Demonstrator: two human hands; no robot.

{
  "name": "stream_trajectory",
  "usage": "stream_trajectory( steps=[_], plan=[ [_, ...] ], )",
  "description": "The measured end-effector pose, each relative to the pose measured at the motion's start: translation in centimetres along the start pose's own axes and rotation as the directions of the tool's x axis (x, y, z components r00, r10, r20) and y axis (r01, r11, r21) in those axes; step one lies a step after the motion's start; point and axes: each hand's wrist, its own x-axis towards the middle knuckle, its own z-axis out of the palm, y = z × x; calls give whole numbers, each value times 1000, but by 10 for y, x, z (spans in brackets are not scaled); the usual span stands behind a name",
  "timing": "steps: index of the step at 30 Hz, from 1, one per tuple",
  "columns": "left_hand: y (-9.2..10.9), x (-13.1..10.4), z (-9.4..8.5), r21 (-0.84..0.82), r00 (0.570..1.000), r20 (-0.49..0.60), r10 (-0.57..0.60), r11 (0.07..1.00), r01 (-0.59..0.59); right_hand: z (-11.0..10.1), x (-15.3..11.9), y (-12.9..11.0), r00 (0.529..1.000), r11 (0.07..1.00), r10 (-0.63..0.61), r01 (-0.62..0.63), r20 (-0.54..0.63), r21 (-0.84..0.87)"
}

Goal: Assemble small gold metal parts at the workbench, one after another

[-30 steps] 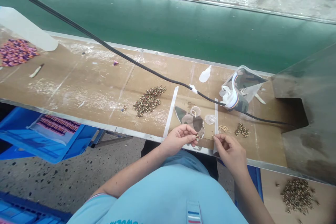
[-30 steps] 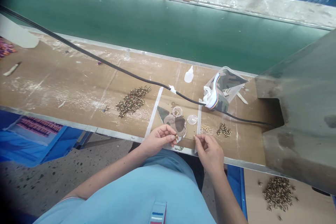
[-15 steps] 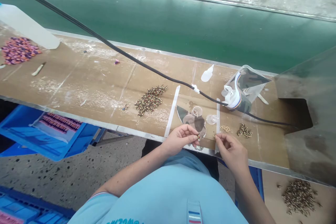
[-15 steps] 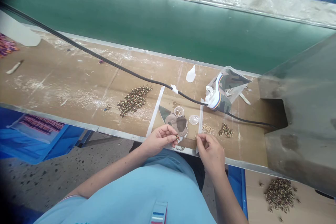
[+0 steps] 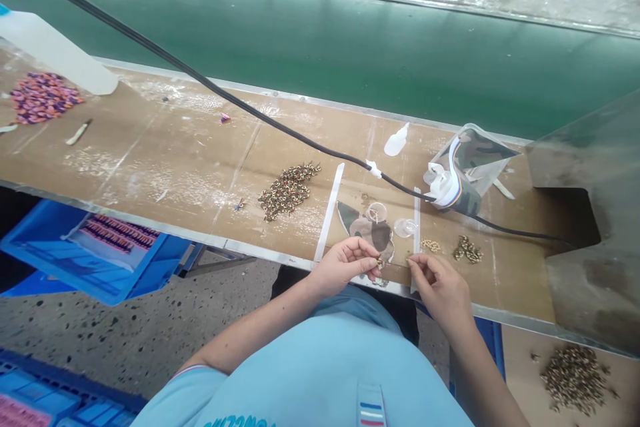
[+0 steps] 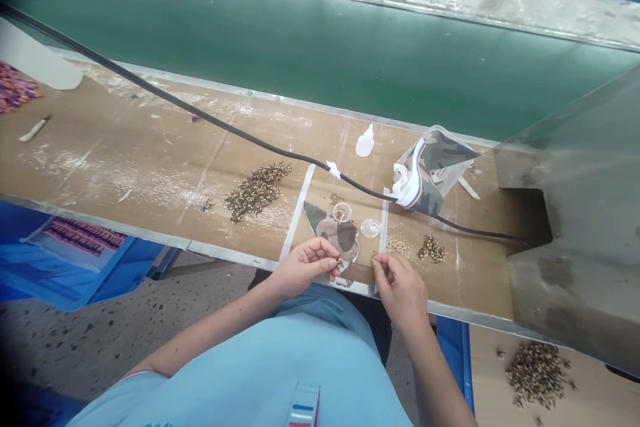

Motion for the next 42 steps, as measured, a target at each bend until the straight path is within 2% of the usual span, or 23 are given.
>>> stream_trajectory(
  steps=[8,14,18,25,38,42],
  plan=[
    [0,0,1,-13,1000,-6,3,1000,-3,0,-1,4,975,973,-218,215,-33,-87],
    [1,0,2,-3,1000,-15,2,1000,-2,-3,0,3,974,976,-216,214,-68,-28],
    [1,0,2,-20,1000,-9,2,1000,-2,-7,3,-10,968,969,-241,244,-69,42],
    [2,0,3,-29,1000,-10,2,1000,-3,-6,8,-33,891,895,-444,446,-94,2],
    [2,0,4,-40,1000,0,-3,999,3,-6,12,-39,865,866,-501,500,-19,-23],
    [2,0,4,-27,1000,-3,-11,1000,11,-8,13,-42,840,841,-541,539,-45,-53]
  ],
)
